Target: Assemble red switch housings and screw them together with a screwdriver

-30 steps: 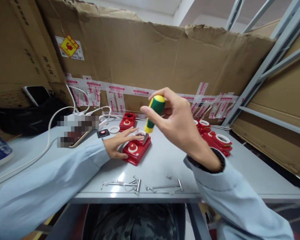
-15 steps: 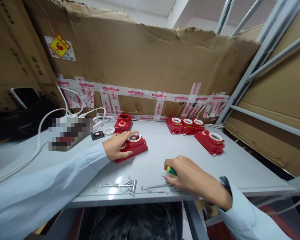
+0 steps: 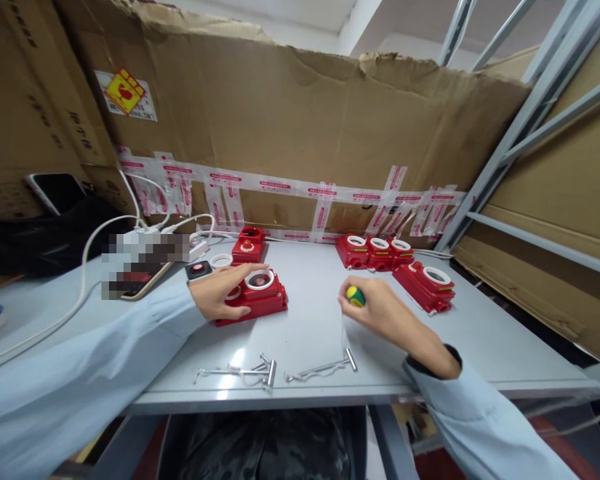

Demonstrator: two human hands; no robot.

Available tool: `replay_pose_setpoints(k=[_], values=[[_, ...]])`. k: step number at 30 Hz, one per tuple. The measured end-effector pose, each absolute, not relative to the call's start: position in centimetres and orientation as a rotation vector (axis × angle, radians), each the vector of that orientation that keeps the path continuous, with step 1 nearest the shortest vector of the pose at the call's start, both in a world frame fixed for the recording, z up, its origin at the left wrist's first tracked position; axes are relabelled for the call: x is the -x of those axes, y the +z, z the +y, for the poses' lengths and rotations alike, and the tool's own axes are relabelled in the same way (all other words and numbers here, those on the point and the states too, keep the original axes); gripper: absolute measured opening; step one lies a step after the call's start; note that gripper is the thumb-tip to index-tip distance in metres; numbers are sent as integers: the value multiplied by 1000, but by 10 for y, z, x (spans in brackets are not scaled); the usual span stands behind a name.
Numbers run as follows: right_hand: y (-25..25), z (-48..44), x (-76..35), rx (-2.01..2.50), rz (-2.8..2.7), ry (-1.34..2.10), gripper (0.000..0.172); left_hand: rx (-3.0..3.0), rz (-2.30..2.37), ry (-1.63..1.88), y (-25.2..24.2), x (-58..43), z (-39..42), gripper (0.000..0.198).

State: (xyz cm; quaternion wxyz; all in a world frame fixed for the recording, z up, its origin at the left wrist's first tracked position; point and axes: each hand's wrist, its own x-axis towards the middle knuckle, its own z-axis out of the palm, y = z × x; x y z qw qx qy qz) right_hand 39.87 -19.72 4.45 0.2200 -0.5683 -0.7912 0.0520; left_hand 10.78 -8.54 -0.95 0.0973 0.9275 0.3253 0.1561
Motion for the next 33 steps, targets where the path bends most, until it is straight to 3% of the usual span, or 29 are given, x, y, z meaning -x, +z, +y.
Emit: replay_pose_setpoints(k=[7, 16, 33], values=[[76, -185, -395, 1339, -1823, -130, 11, -2685, 887, 402, -7, -107, -82, 78], [26, -139, -366, 1393, -2017, 558, 7, -2602, 736, 474, -6, -104, -85, 79], [9, -145, -347, 1232, -2100, 640, 5, -2501, 665, 785, 0, -110, -79, 67]])
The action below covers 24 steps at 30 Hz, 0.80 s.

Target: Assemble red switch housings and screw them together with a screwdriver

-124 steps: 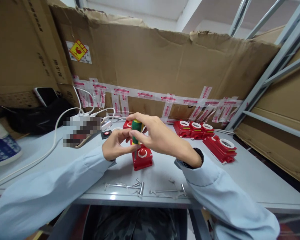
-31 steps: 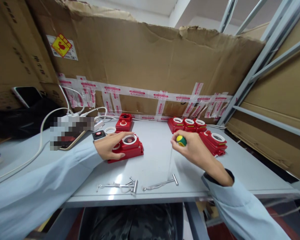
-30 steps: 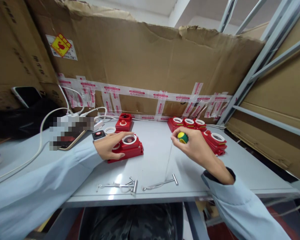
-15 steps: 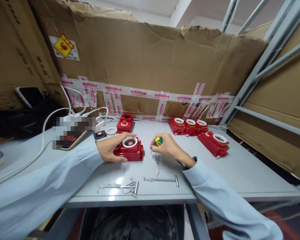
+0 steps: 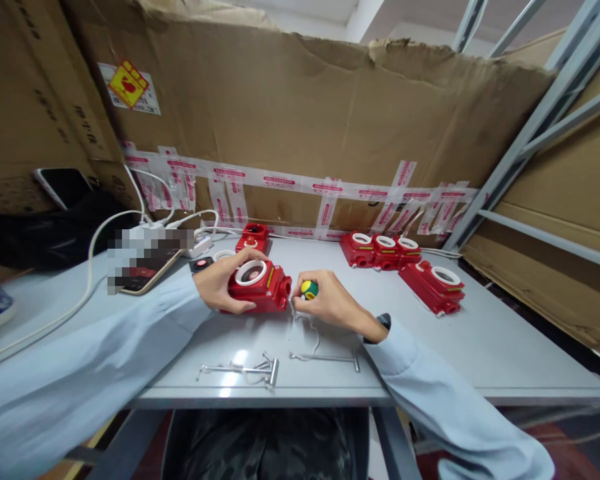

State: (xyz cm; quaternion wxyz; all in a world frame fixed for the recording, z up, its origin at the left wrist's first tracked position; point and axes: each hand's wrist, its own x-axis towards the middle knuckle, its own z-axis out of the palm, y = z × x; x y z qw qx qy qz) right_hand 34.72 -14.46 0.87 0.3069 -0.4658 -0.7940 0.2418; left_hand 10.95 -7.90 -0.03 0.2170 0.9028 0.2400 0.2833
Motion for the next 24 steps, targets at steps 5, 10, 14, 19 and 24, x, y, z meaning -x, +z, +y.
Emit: replay_pose_setpoints(k=[5, 10, 14, 19, 24], values=[[10, -147, -347, 1212, -2073, 698, 4, -2502, 637, 829, 3, -110, -80, 66], [10, -148, -345, 1192, -2050, 725, 3, -2518, 663, 828, 2, -110, -81, 67], [7, -147, -346, 1234, -2006, 689, 6, -2518, 676, 840, 3, -110, -81, 67], [4, -145, -349, 1305, -1952, 598, 9, -2520, 727, 843, 4, -111, -82, 67], [5, -145, -347, 1308, -1940, 637, 6, -2513, 725, 861, 4, -113, -85, 67]])
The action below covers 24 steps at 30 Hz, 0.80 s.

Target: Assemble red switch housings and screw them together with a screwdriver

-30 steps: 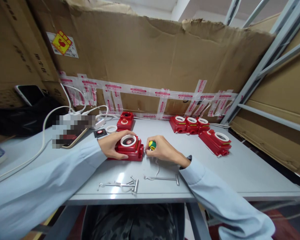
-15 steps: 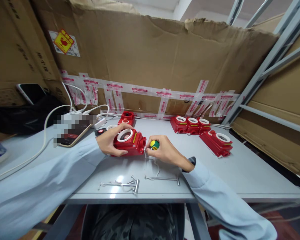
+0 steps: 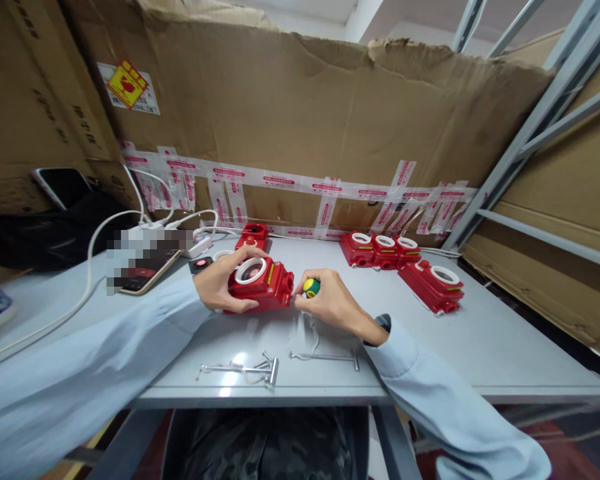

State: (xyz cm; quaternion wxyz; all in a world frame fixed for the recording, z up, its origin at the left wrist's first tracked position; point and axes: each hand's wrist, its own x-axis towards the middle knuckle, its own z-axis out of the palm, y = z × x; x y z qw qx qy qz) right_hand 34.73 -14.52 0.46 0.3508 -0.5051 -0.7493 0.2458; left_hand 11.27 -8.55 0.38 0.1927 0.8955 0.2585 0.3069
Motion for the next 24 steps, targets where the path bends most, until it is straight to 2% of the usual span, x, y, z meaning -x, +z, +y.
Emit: replay_pose_setpoints(k=[18, 24], values=[[12, -150, -345, 1277, -1789, 841, 24, -2540, 744, 912, 3, -114, -87, 68], [8, -149, -343, 1360, -1740, 806, 30, -2566, 761, 918, 3, -117, -89, 67]])
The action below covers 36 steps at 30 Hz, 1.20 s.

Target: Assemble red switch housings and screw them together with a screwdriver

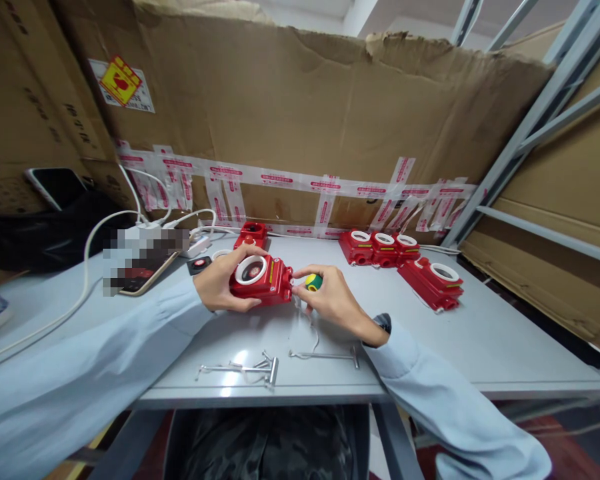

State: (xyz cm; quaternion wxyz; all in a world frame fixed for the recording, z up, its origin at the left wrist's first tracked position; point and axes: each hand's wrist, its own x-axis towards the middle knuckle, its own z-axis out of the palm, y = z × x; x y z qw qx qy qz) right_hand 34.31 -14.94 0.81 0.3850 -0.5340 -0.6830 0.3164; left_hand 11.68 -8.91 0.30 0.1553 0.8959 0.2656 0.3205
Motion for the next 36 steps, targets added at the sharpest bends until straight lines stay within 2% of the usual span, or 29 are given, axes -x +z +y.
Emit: replay_pose_setpoints(k=[15, 27, 36], values=[[6, -153, -337, 1426, -1856, 566, 33, -2574, 717, 950, -1, -120, -89, 66], [4, -147, -344, 1249, -1760, 724, 32, -2341, 659, 964, 0, -114, -83, 68], [10, -138, -348, 1250, -1947, 563, 32, -2202, 527, 985, -5, -111, -75, 70]])
